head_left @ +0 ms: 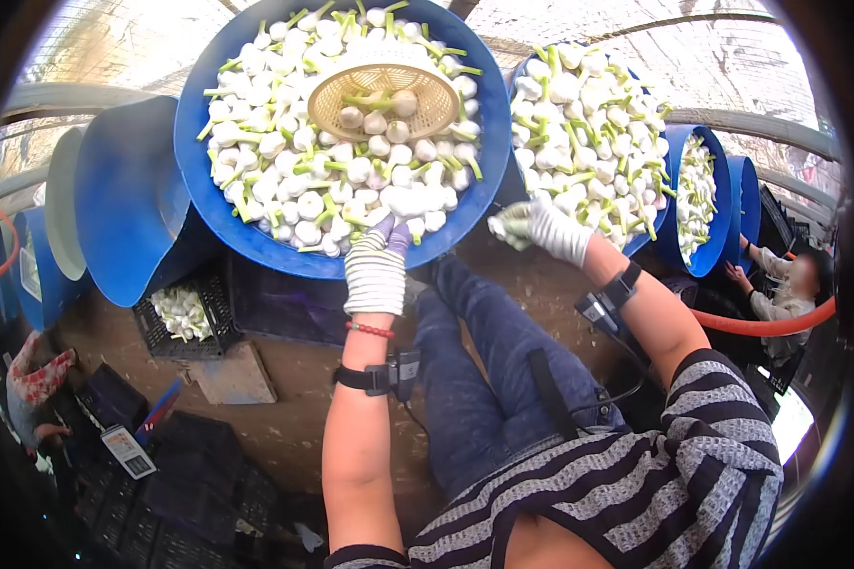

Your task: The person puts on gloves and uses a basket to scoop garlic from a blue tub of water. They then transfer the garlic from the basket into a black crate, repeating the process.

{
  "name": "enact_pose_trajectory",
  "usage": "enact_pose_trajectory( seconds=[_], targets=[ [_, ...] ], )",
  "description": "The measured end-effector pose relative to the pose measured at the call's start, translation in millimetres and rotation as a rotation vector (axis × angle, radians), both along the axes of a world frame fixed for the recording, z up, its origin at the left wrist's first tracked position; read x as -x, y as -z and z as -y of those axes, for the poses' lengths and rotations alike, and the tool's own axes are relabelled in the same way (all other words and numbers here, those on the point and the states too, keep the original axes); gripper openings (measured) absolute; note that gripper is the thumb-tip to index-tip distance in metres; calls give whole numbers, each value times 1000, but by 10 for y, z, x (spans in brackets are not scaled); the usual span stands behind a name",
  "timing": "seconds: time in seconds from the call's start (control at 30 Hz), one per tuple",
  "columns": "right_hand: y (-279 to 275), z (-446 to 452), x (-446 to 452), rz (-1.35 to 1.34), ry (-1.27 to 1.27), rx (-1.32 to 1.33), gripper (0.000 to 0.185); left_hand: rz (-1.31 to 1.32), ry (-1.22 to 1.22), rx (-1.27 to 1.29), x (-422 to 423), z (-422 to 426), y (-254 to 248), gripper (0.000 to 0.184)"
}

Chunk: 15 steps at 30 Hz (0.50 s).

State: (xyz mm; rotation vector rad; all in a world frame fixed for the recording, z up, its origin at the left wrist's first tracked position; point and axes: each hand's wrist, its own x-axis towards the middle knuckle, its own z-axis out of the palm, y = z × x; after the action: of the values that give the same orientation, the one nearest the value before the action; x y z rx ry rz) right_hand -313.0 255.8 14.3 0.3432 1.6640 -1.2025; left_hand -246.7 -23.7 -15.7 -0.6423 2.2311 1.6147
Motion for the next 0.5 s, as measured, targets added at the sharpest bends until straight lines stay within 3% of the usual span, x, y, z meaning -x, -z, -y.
enact_pose_trajectory(
  seconds=[0.03, 0.07, 0.1, 0.17, 0.23, 0.27, 0.3, 0.33, 0.37, 0.4, 0.43, 0.5],
  targets=[
    [174, -245, -197, -130, -264, -260, 31, 26, 198, 253, 18, 123, -51, 49],
    [874, -893, -500, -873, -692, -209, 26, -71, 270, 465, 0, 213, -71, 54],
    [838, -844, -482, -884, -704, -198, 26, -169, 335, 682, 12, 317, -77, 60],
    [574, -722, -477, -897, -629, -655, 16, -191, 311, 832, 66, 681, -58, 70],
    [-48, -38, 75, -700, -706, -629, 17, -168, 18, 754, 178, 1109, -41, 73],
    [-185, 275, 272, -739, -497, -572, 15, -119, -72, 841, 207, 1333, 2, 75],
    [17, 365, 464, -867, -343, -363, 13, -68, -164, 928, 237, 1551, 44, 77],
    [231, 569, 682, -979, -102, -201, 34, -14, -282, 880, 293, 1755, 127, 79],
    [323, 802, 1076, -1264, -208, -225, 64, 39, -402, 829, 356, 1926, 215, 80],
    [362, 993, 1276, -1584, -204, -493, 83, 168, -467, 733, 438, 2054, 260, 85],
    [484, 1145, 1500, -1588, -185, -575, 80, 278, -573, 615, 508, 2166, 393, 72],
    [684, 1304, 1823, -1033, -31, -404, 60, 339, -601, 252, 578, 2339, 666, 52]
  ],
)
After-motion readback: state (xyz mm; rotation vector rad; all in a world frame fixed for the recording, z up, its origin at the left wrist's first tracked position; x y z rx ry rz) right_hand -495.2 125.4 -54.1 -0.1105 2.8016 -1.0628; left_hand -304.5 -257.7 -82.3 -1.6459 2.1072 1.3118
